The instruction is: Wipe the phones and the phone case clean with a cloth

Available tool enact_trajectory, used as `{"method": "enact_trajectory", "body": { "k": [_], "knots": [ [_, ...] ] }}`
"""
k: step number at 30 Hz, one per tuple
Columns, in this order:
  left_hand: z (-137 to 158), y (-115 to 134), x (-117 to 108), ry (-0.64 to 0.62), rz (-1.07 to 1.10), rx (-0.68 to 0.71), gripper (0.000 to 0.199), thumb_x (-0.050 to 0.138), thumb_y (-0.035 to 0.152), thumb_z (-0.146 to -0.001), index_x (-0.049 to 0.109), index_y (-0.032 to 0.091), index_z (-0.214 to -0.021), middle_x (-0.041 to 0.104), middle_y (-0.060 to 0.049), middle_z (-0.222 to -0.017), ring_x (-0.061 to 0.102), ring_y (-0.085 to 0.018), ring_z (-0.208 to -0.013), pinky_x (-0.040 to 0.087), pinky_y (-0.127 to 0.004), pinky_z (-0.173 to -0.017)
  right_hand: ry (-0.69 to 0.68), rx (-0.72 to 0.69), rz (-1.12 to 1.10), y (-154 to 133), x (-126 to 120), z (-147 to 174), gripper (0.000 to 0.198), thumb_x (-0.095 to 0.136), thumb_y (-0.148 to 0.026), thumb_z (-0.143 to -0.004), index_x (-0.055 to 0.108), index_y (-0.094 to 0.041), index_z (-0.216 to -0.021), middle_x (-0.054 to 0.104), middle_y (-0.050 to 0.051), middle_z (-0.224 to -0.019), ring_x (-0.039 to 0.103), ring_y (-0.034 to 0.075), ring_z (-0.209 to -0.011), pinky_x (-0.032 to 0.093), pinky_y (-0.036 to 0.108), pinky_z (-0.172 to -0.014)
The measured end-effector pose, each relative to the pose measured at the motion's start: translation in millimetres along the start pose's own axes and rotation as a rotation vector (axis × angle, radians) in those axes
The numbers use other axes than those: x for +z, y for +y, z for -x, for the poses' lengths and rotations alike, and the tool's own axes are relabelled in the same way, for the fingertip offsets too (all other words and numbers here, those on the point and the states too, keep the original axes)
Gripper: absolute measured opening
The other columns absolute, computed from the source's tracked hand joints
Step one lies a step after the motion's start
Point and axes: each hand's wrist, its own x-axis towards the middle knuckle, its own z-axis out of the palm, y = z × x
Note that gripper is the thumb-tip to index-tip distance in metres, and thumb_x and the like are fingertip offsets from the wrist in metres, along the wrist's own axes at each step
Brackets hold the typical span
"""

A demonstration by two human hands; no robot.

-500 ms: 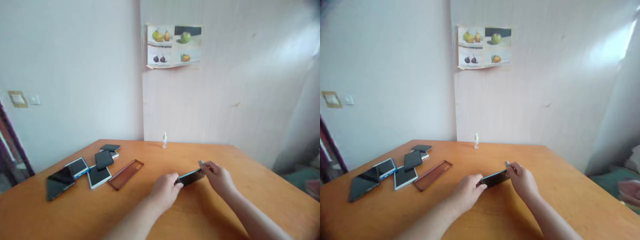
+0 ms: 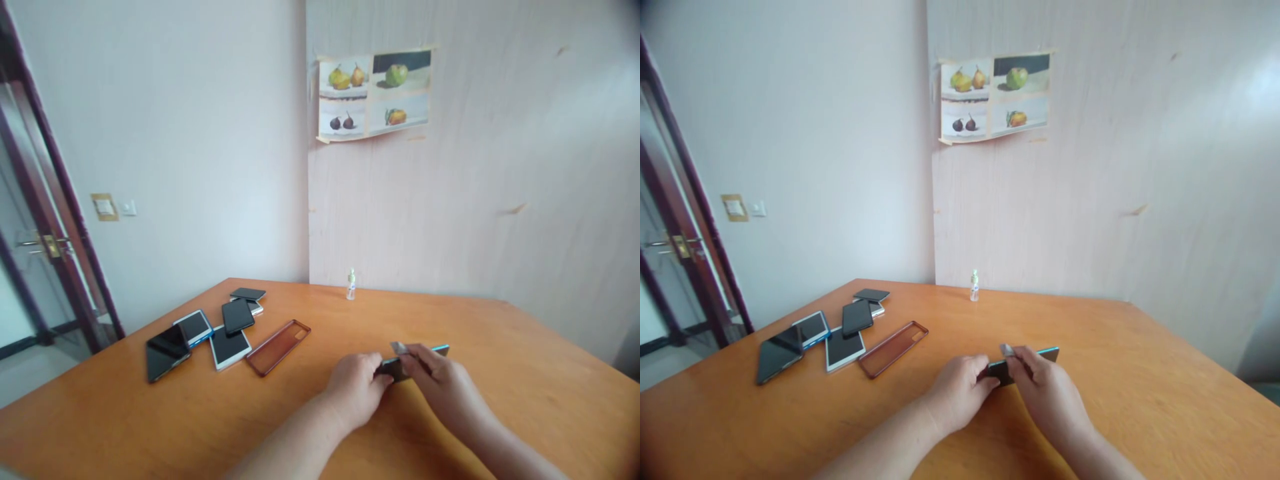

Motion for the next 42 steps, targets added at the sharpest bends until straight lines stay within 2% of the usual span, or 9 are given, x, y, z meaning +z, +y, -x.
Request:
{"method": "enact_trajectory", "body": {
  "k": [4, 7, 15, 21, 25, 30, 35, 38, 42],
  "knots": [
    [0, -2, 1, 0.038, -0.058, 0.008, 0.018, 0.058, 0.037, -0.087, 0.061, 0.021, -0.080, 0.067, 0.000, -0.074, 0.058, -0.015, -0.065, 0.031, -0.024, -0.054, 0.139, 0.176, 0.153, 43, -30, -16, 0.041, 0.043, -0.058, -0.089, 0.067, -0.026, -0.084, 0.067, 0.000, -0.065, 0.065, 0.020, -0.064, 0.044, 0.026, -0.055],
    [0, -2, 2, 0.054, -0.060, 0.014, 0.019, 0.059, 0.038, -0.086, 0.060, 0.021, -0.078, 0.066, 0.001, -0.072, 0.057, -0.015, -0.063, 0.030, -0.024, -0.053, 0.168, 0.218, 0.199, 54, -37, -18, 0.043, 0.042, -0.060, -0.089, 0.068, -0.026, -0.090, 0.067, 0.000, -0.064, 0.064, 0.021, -0.060, 0.044, 0.027, -0.053],
    [1, 1, 1, 0.019, 0.027, 0.056, 0.018, 0.054, 0.035, -0.090, 0.066, 0.025, -0.099, 0.072, -0.001, -0.092, 0.064, -0.018, -0.079, 0.038, -0.024, -0.062, -0.111, -0.084, -0.018, -1, 11, 5, 0.037, 0.043, -0.052, -0.092, 0.065, -0.029, -0.110, 0.073, 0.003, -0.095, 0.069, 0.022, -0.090, 0.051, 0.025, -0.073],
    [0, -3, 1, 0.028, -0.041, 0.009, 0.018, 0.058, 0.039, -0.087, 0.063, 0.022, -0.082, 0.067, 0.001, -0.075, 0.058, -0.015, -0.065, 0.032, -0.025, -0.054, 0.057, 0.140, 0.140, 38, -23, -13, 0.043, 0.041, -0.060, -0.089, 0.069, -0.027, -0.089, 0.071, 0.000, -0.074, 0.068, 0.021, -0.071, 0.048, 0.025, -0.060],
    [0, -3, 0, 0.012, -0.067, 0.001, 0.020, 0.056, 0.041, -0.087, 0.061, 0.023, -0.081, 0.066, 0.002, -0.073, 0.057, -0.014, -0.064, 0.031, -0.025, -0.053, 0.148, 0.240, 0.210, 67, -45, -21, 0.047, 0.042, -0.063, -0.087, 0.071, -0.026, -0.093, 0.073, 0.002, -0.075, 0.068, 0.022, -0.070, 0.048, 0.027, -0.060],
    [0, -1, -2, 0.000, -0.044, -0.008, 0.019, 0.057, 0.040, -0.087, 0.063, 0.022, -0.082, 0.068, 0.000, -0.077, 0.061, -0.016, -0.067, 0.034, -0.025, -0.055, 0.015, 0.071, 0.095, 38, -16, -9, 0.041, 0.041, -0.058, -0.091, 0.067, -0.030, -0.106, 0.074, 0.002, -0.093, 0.070, 0.023, -0.087, 0.051, 0.027, -0.073],
    [0, 2, -3, -0.003, 0.068, 0.086, 0.017, 0.053, 0.031, -0.090, 0.065, 0.027, -0.102, 0.072, 0.000, -0.099, 0.065, -0.018, -0.088, 0.041, -0.025, -0.068, -0.132, -0.091, -0.010, 0, 14, 8, 0.038, 0.041, -0.052, -0.093, 0.062, -0.032, -0.118, 0.073, 0.003, -0.103, 0.069, 0.024, -0.095, 0.052, 0.027, -0.074],
    [-1, 0, -2, -0.016, 0.004, 0.019, 0.017, 0.057, 0.037, -0.088, 0.066, 0.024, -0.094, 0.072, -0.002, -0.089, 0.064, -0.019, -0.078, 0.039, -0.025, -0.062, -0.075, -0.021, 0.031, 12, 2, 3, 0.037, 0.043, -0.054, -0.092, 0.066, -0.032, -0.111, 0.075, 0.002, -0.094, 0.070, 0.024, -0.088, 0.052, 0.028, -0.071],
    [-2, -4, 0, -0.008, -0.055, -0.017, 0.021, 0.057, 0.042, -0.087, 0.064, 0.022, -0.084, 0.068, -0.001, -0.076, 0.058, -0.016, -0.066, 0.032, -0.025, -0.055, 0.087, 0.118, 0.140, 53, -34, -16, 0.038, 0.046, -0.057, -0.087, 0.072, -0.030, -0.096, 0.075, 0.002, -0.084, 0.070, 0.025, -0.078, 0.051, 0.028, -0.064]
  ]
}}
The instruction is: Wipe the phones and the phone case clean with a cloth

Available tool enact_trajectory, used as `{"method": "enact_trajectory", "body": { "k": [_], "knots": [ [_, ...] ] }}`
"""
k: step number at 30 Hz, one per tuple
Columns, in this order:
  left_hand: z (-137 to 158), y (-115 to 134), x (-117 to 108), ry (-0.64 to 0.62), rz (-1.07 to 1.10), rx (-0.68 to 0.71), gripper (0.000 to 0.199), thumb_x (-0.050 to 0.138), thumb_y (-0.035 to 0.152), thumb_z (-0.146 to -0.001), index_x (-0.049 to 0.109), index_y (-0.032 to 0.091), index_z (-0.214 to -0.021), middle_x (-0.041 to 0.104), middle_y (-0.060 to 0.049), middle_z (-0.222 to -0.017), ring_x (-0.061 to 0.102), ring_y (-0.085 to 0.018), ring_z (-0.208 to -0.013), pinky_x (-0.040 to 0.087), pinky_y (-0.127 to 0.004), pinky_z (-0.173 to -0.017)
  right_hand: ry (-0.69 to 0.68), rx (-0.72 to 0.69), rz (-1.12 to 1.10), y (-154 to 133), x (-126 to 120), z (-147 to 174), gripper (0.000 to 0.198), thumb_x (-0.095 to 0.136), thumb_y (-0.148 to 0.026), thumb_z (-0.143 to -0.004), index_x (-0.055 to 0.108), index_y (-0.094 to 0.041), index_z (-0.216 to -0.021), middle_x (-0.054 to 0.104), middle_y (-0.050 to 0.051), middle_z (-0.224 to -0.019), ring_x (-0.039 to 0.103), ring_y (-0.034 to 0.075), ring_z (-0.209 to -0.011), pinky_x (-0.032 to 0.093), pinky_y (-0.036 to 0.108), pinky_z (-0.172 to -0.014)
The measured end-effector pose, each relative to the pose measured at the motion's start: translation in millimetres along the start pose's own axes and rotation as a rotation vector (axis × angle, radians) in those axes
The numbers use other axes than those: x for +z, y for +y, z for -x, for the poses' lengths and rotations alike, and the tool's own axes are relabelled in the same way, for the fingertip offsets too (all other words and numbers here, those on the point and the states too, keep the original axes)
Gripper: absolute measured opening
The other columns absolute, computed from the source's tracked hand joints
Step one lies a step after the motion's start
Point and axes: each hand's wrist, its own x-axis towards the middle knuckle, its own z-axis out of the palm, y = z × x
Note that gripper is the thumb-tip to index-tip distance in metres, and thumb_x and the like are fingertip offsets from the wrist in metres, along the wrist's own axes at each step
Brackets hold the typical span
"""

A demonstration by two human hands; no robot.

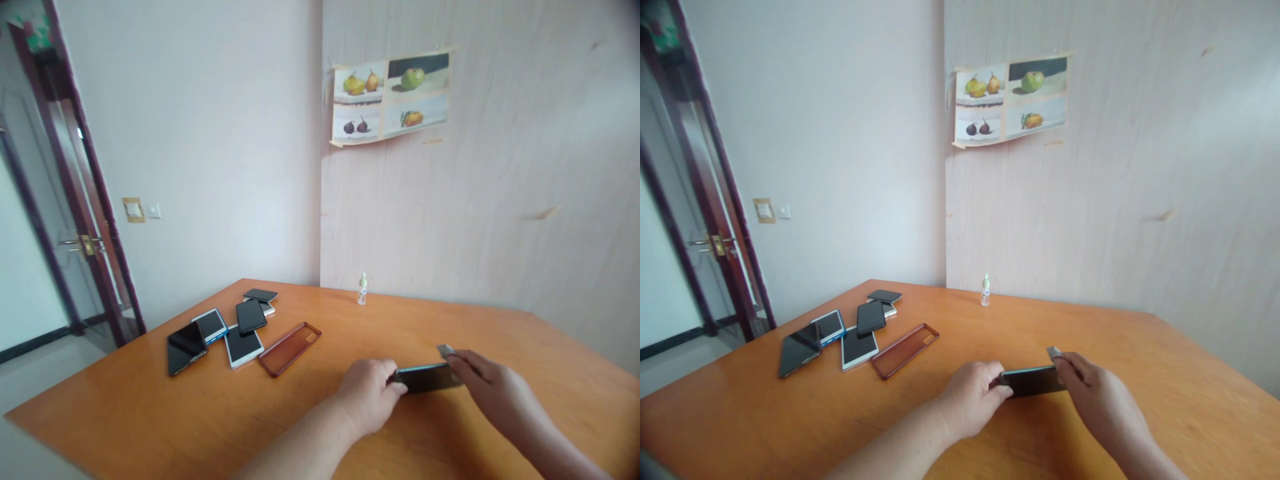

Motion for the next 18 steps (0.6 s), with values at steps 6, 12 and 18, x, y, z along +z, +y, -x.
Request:
{"method": "enact_trajectory", "body": {
  "k": [6, 12, 18],
  "knots": [
    [0, 0, -1, 0.008, 0.025, 0.013, 0.020, 0.057, 0.040, -0.087, 0.063, 0.022, -0.082, 0.065, 0.000, -0.071, 0.056, -0.015, -0.063, 0.030, -0.024, -0.054, 0.028, 0.019, 0.044, 7, -4, -3, 0.038, 0.046, -0.056, -0.088, 0.071, -0.032, -0.103, 0.076, 0.003, -0.091, 0.071, 0.027, -0.083, 0.051, 0.031, -0.067],
    [0, 4, -2, -0.003, 0.121, 0.056, 0.013, 0.056, 0.032, -0.087, 0.065, 0.024, -0.093, 0.070, 0.000, -0.087, 0.062, -0.018, -0.076, 0.038, -0.025, -0.063, -0.179, -0.226, -0.110, -54, 26, 30, 0.037, 0.043, -0.049, -0.092, 0.065, -0.035, -0.118, 0.075, 0.003, -0.100, 0.070, 0.027, -0.092, 0.053, 0.032, -0.076],
    [-2, 1, -3, -0.009, 0.071, 0.025, 0.017, 0.056, 0.034, -0.088, 0.060, 0.020, -0.080, 0.064, 0.000, -0.072, 0.056, -0.016, -0.065, 0.033, -0.024, -0.057, -0.028, -0.014, 0.016, -21, 2, 7, 0.040, 0.040, -0.055, -0.091, 0.070, -0.031, -0.104, 0.075, 0.002, -0.085, 0.070, 0.024, -0.079, 0.050, 0.031, -0.070]
  ]
}}
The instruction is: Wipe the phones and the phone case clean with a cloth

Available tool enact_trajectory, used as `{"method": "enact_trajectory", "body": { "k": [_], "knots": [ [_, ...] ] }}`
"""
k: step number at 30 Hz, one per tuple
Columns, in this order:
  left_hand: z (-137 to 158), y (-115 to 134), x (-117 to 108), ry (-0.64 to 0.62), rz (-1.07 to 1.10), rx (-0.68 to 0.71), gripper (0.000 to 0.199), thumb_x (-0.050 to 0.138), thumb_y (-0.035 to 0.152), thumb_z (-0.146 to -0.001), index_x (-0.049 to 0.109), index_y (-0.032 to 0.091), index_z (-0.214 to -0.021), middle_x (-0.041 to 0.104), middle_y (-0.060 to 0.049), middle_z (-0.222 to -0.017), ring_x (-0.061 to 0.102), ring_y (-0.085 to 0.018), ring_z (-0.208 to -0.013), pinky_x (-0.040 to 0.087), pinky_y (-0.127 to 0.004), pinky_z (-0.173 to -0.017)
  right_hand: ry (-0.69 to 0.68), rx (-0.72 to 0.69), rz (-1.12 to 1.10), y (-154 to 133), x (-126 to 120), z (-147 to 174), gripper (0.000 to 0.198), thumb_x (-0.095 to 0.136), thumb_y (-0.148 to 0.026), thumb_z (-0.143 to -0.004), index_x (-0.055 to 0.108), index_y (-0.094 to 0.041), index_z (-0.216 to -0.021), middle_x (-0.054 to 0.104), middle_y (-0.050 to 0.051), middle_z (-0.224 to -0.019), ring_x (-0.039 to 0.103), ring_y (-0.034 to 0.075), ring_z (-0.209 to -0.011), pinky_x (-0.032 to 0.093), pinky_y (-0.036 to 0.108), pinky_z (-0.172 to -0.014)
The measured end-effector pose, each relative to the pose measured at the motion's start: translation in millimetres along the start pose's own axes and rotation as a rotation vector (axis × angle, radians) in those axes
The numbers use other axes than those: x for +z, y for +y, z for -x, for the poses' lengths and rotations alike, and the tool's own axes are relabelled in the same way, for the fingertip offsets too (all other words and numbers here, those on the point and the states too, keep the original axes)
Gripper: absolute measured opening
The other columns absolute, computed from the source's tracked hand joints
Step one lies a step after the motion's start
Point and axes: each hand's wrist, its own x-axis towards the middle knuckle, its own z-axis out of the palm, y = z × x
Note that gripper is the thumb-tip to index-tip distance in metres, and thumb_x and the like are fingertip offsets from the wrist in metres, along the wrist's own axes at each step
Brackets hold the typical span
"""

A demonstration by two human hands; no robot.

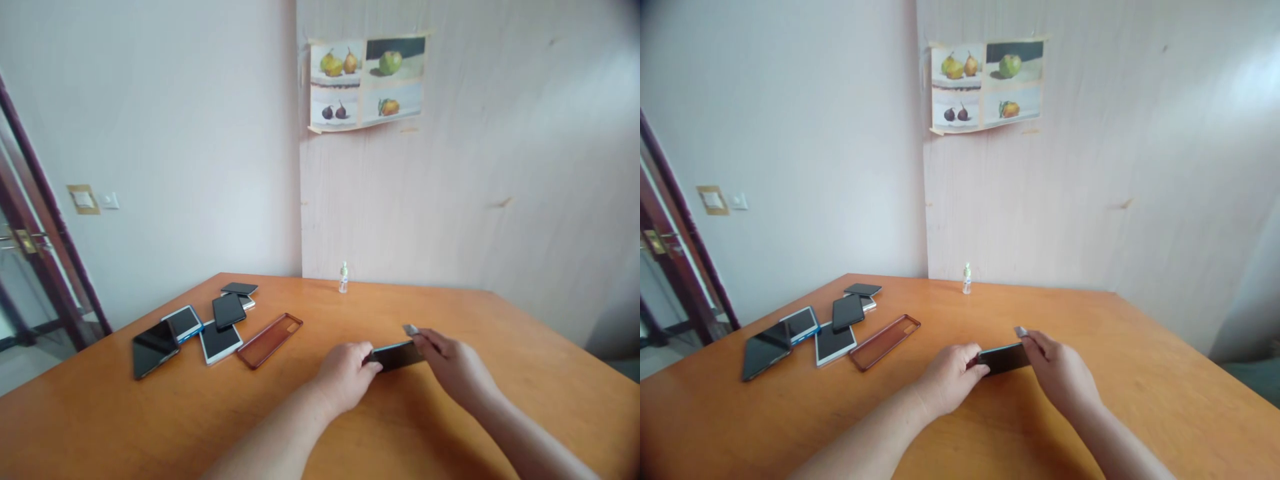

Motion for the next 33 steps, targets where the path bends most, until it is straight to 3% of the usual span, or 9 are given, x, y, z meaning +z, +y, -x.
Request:
{"method": "enact_trajectory", "body": {
  "k": [3, 6, 11, 17, 22, 28, 33],
  "knots": [
    [-1, -1, 0, -0.003, -0.009, 0.001, 0.017, 0.055, 0.034, -0.088, 0.059, 0.020, -0.079, 0.062, 0.001, -0.071, 0.055, -0.015, -0.065, 0.031, -0.024, -0.056, 0.086, 0.103, 0.061, 33, -17, -13, 0.042, 0.043, -0.058, -0.088, 0.073, -0.028, -0.091, 0.073, 0.002, -0.073, 0.067, 0.022, -0.068, 0.046, 0.029, -0.060],
    [-1, -2, 0, -0.007, -0.006, -0.003, 0.017, 0.055, 0.033, -0.088, 0.058, 0.020, -0.079, 0.061, 0.000, -0.070, 0.054, -0.015, -0.065, 0.030, -0.024, -0.056, 0.107, 0.172, 0.092, 47, -26, -19, 0.043, 0.044, -0.059, -0.086, 0.074, -0.027, -0.085, 0.070, 0.002, -0.067, 0.064, 0.020, -0.063, 0.042, 0.028, -0.055],
    [-1, -2, 0, 0.003, 0.007, 0.016, 0.017, 0.054, 0.033, -0.088, 0.057, 0.020, -0.078, 0.061, 0.000, -0.071, 0.054, -0.015, -0.065, 0.031, -0.024, -0.057, 0.169, 0.194, 0.152, 36, -28, -18, 0.043, 0.045, -0.058, -0.085, 0.074, -0.027, -0.086, 0.068, 0.003, -0.075, 0.062, 0.021, -0.070, 0.042, 0.029, -0.060],
    [-2, -1, -1, -0.005, 0.018, 0.022, 0.017, 0.054, 0.033, -0.088, 0.057, 0.020, -0.079, 0.060, 0.001, -0.070, 0.054, -0.015, -0.064, 0.031, -0.024, -0.056, 0.256, 0.066, 0.069, 18, -25, -12, 0.037, 0.048, -0.051, -0.085, 0.072, -0.024, -0.093, 0.069, 0.004, -0.087, 0.063, 0.020, -0.077, 0.043, 0.029, -0.066],
    [-2, -2, 0, -0.003, 0.015, 0.018, 0.016, 0.055, 0.033, -0.088, 0.058, 0.020, -0.080, 0.062, 0.000, -0.071, 0.055, -0.015, -0.066, 0.032, -0.025, -0.058, 0.327, 0.143, -0.058, 12, -25, -10, 0.039, 0.052, -0.051, -0.083, 0.068, -0.023, -0.105, 0.071, 0.003, -0.082, 0.063, 0.019, -0.074, 0.044, 0.028, -0.065],
    [-2, -4, 1, 0.009, 0.004, 0.026, 0.017, 0.054, 0.034, -0.088, 0.058, 0.020, -0.079, 0.061, 0.001, -0.070, 0.054, -0.015, -0.065, 0.031, -0.024, -0.058, 0.200, 0.085, 0.053, 13, -22, -8, 0.030, 0.048, -0.044, -0.086, 0.069, -0.026, -0.095, 0.072, 0.003, -0.088, 0.064, 0.020, -0.081, 0.045, 0.029, -0.069],
    [-2, -3, 1, 0.007, 0.010, 0.035, 0.017, 0.055, 0.033, -0.088, 0.056, 0.020, -0.077, 0.061, 0.001, -0.070, 0.055, -0.015, -0.065, 0.031, -0.024, -0.056, 0.135, 0.032, 0.090, 10, -14, -4, 0.034, 0.044, -0.046, -0.089, 0.070, -0.026, -0.098, 0.072, 0.004, -0.090, 0.066, 0.021, -0.083, 0.048, 0.031, -0.071]
  ]
}}
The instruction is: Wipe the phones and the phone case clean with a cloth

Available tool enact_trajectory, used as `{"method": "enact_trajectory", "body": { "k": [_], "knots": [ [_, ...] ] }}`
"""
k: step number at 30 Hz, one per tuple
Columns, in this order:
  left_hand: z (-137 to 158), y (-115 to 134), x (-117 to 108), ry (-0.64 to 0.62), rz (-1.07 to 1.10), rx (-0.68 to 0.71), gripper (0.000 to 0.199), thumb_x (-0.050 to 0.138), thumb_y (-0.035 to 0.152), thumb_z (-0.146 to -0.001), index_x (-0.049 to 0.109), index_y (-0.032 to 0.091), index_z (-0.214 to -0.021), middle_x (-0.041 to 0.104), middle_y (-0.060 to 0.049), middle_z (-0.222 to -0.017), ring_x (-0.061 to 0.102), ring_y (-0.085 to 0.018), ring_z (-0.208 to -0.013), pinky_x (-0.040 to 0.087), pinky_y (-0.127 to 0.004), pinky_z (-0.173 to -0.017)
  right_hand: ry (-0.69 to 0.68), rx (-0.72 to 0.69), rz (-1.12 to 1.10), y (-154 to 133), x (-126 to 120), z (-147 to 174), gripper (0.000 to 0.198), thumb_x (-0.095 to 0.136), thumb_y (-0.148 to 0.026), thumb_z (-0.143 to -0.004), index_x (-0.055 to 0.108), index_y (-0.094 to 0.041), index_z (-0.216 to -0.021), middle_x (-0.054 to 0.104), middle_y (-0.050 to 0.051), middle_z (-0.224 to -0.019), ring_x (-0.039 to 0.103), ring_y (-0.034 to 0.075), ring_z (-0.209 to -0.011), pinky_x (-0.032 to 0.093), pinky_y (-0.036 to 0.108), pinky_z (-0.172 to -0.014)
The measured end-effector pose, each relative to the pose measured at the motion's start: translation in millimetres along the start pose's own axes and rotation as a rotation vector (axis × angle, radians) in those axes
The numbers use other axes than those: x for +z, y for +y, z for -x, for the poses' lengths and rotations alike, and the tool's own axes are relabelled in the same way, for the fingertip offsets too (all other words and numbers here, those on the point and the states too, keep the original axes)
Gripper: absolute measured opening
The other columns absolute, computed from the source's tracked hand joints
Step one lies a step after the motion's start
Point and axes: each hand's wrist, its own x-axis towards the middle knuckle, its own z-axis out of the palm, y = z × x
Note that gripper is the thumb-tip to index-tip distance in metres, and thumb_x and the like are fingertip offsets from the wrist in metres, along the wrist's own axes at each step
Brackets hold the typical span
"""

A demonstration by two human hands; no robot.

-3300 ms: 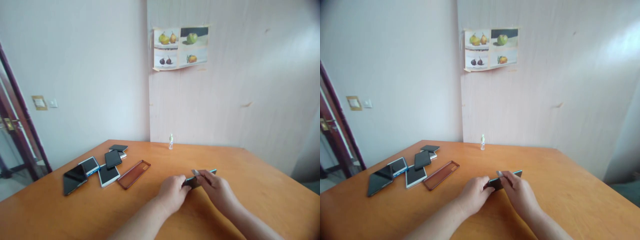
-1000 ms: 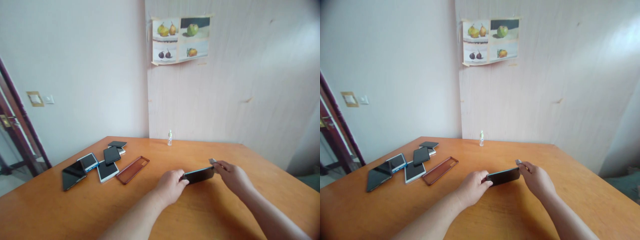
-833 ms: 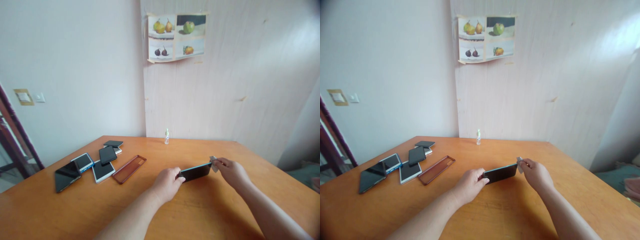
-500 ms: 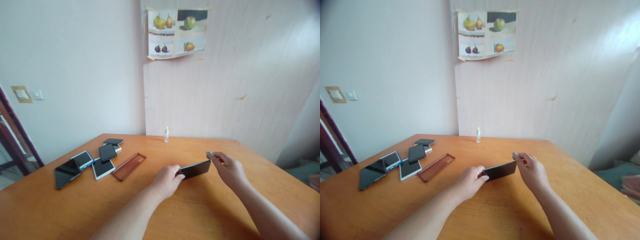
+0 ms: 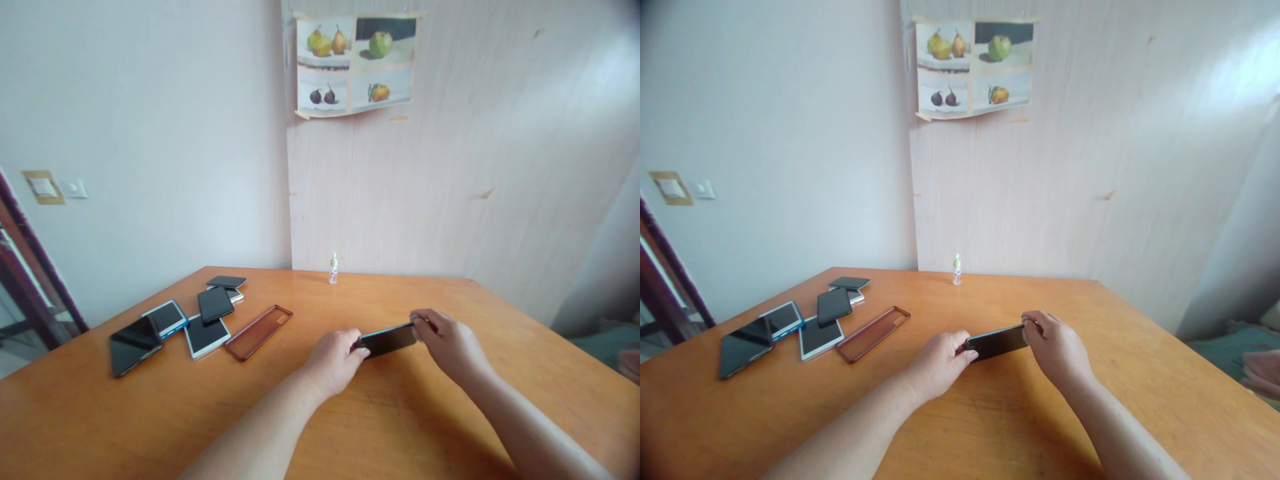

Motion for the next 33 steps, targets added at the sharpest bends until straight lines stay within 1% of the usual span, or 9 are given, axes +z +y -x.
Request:
{"method": "enact_trajectory", "body": {
  "k": [3, 8, 11, 13, 16, 20, 26, 30, 33],
  "knots": [
    [0, 1, 0, 0.004, 0.009, 0.002, 0.016, 0.055, 0.033, -0.088, 0.056, 0.020, -0.077, 0.062, 0.001, -0.071, 0.056, -0.015, -0.065, 0.031, -0.023, -0.056, -0.042, -0.122, -0.073, -13, 8, 8, 0.036, 0.043, -0.045, -0.092, 0.070, -0.024, -0.105, 0.072, 0.006, -0.100, 0.066, 0.023, -0.093, 0.049, 0.033, -0.081],
    [0, 1, 0, 0.001, 0.033, -0.015, 0.017, 0.055, 0.033, -0.087, 0.058, 0.020, -0.077, 0.064, 0.000, -0.070, 0.058, -0.016, -0.064, 0.034, -0.024, -0.055, -0.164, -0.330, -0.281, -48, 21, 29, 0.036, 0.042, -0.037, -0.095, 0.065, -0.023, -0.118, 0.070, 0.008, -0.110, 0.066, 0.023, -0.101, 0.052, 0.031, -0.085],
    [-1, 0, 2, 0.015, 0.101, 0.027, 0.012, 0.054, 0.028, -0.088, 0.062, 0.020, -0.086, 0.069, -0.002, -0.082, 0.062, -0.018, -0.075, 0.040, -0.025, -0.062, -0.226, -0.435, -0.395, -64, 26, 38, 0.036, 0.042, -0.033, -0.097, 0.062, -0.023, -0.125, 0.066, 0.009, -0.119, 0.062, 0.022, -0.110, 0.050, 0.033, -0.094],
    [-2, 0, 4, 0.031, 0.149, 0.057, 0.013, 0.051, 0.024, -0.089, 0.063, 0.021, -0.092, 0.071, -0.003, -0.091, 0.064, -0.020, -0.083, 0.042, -0.026, -0.068, -0.250, -0.457, -0.422, -68, 28, 41, 0.036, 0.042, -0.031, -0.097, 0.060, -0.023, -0.128, 0.064, 0.009, -0.124, 0.060, 0.022, -0.115, 0.049, 0.034, -0.098],
    [-2, -1, 3, 0.023, 0.144, 0.046, 0.012, 0.052, 0.027, -0.089, 0.063, 0.021, -0.089, 0.070, -0.003, -0.086, 0.063, -0.019, -0.079, 0.041, -0.026, -0.065, -0.225, -0.397, -0.359, -62, 30, 38, 0.036, 0.043, -0.033, -0.096, 0.062, -0.024, -0.126, 0.066, 0.008, -0.122, 0.062, 0.022, -0.113, 0.050, 0.035, -0.096],
    [-1, -2, 2, 0.000, 0.055, -0.010, 0.017, 0.056, 0.034, -0.087, 0.057, 0.020, -0.076, 0.063, 0.001, -0.069, 0.057, -0.016, -0.064, 0.033, -0.024, -0.055, -0.132, -0.210, -0.191, -39, 26, 25, 0.035, 0.043, -0.037, -0.095, 0.066, -0.025, -0.118, 0.072, 0.007, -0.111, 0.067, 0.024, -0.101, 0.053, 0.036, -0.086],
    [-1, -1, 2, 0.003, 0.044, -0.004, 0.018, 0.055, 0.034, -0.088, 0.055, 0.020, -0.076, 0.060, 0.001, -0.070, 0.055, -0.014, -0.064, 0.030, -0.024, -0.055, -0.058, -0.038, -0.065, -6, 13, 6, 0.036, 0.043, -0.041, -0.092, 0.069, -0.026, -0.113, 0.073, 0.005, -0.109, 0.067, 0.026, -0.103, 0.051, 0.036, -0.088],
    [-1, -2, 1, 0.000, 0.039, -0.001, 0.017, 0.054, 0.034, -0.088, 0.056, 0.020, -0.077, 0.060, 0.001, -0.069, 0.054, -0.014, -0.064, 0.030, -0.023, -0.055, -0.034, 0.014, -0.021, 6, 10, -1, 0.037, 0.043, -0.041, -0.092, 0.070, -0.024, -0.111, 0.073, 0.005, -0.110, 0.066, 0.027, -0.104, 0.050, 0.038, -0.090],
    [-1, -2, 1, 0.002, 0.037, 0.000, 0.017, 0.055, 0.034, -0.087, 0.056, 0.020, -0.077, 0.060, 0.001, -0.070, 0.054, -0.015, -0.064, 0.031, -0.023, -0.056, -0.013, -0.032, -0.033, 6, 13, 0, 0.037, 0.042, -0.040, -0.092, 0.070, -0.022, -0.110, 0.071, 0.008, -0.111, 0.065, 0.026, -0.103, 0.049, 0.038, -0.091]
  ]
}}
